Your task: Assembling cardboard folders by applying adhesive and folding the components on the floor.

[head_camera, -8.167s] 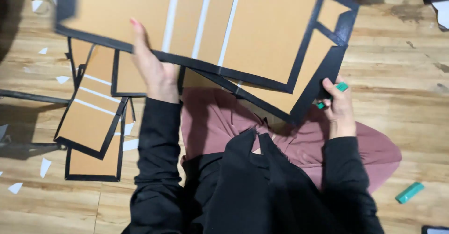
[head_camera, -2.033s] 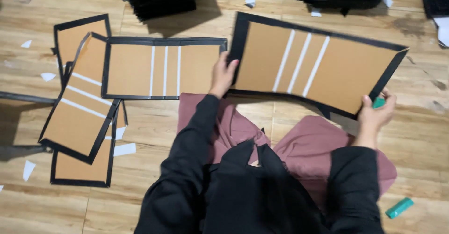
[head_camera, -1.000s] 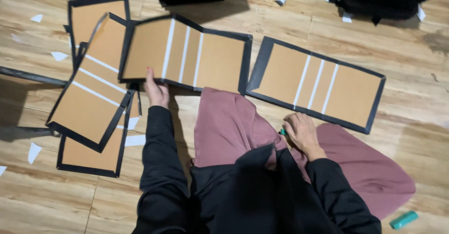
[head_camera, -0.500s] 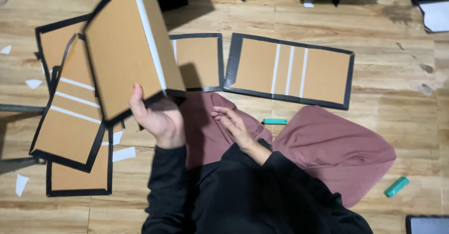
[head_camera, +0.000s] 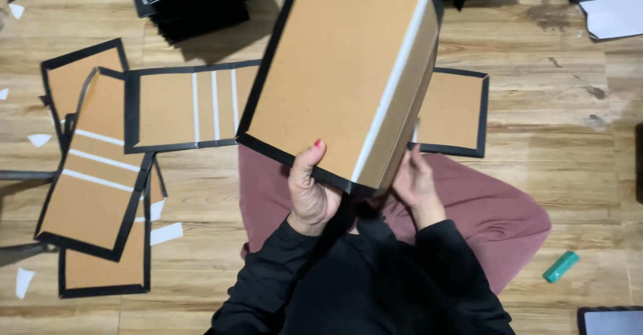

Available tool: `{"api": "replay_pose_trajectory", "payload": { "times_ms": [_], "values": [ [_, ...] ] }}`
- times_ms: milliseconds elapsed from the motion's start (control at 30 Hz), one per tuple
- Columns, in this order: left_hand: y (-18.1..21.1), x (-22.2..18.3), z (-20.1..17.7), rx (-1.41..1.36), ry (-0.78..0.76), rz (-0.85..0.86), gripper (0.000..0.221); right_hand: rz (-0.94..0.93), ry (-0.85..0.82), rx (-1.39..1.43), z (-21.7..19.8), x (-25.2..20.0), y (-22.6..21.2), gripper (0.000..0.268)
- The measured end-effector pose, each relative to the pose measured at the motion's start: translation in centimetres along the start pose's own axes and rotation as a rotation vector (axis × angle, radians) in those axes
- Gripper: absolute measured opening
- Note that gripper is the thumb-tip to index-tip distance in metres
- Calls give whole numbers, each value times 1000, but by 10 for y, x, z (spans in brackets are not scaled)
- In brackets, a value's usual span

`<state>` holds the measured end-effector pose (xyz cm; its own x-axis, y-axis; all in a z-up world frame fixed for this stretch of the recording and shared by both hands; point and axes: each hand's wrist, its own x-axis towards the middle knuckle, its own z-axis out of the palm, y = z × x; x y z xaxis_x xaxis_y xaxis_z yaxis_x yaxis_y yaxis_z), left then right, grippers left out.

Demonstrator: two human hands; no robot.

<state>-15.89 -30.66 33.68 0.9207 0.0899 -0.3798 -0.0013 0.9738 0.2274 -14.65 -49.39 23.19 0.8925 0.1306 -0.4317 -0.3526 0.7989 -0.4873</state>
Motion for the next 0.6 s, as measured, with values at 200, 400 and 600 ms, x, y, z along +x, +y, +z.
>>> {"api": "replay_pose_trajectory", "payload": {
  "times_ms": [200,400,600],
  "values": [
    [-26,1,23,-21,-29,-147,45,-17,161,-30,-52,-21,15,60],
    [-17,52,-3,372,-167,33,39,-188,371,-14,-93,46,-16,39],
    [-13,84,-5,1103,-361,194,26,-799,572,-677,-118,36,-130,73]
  ]
}}
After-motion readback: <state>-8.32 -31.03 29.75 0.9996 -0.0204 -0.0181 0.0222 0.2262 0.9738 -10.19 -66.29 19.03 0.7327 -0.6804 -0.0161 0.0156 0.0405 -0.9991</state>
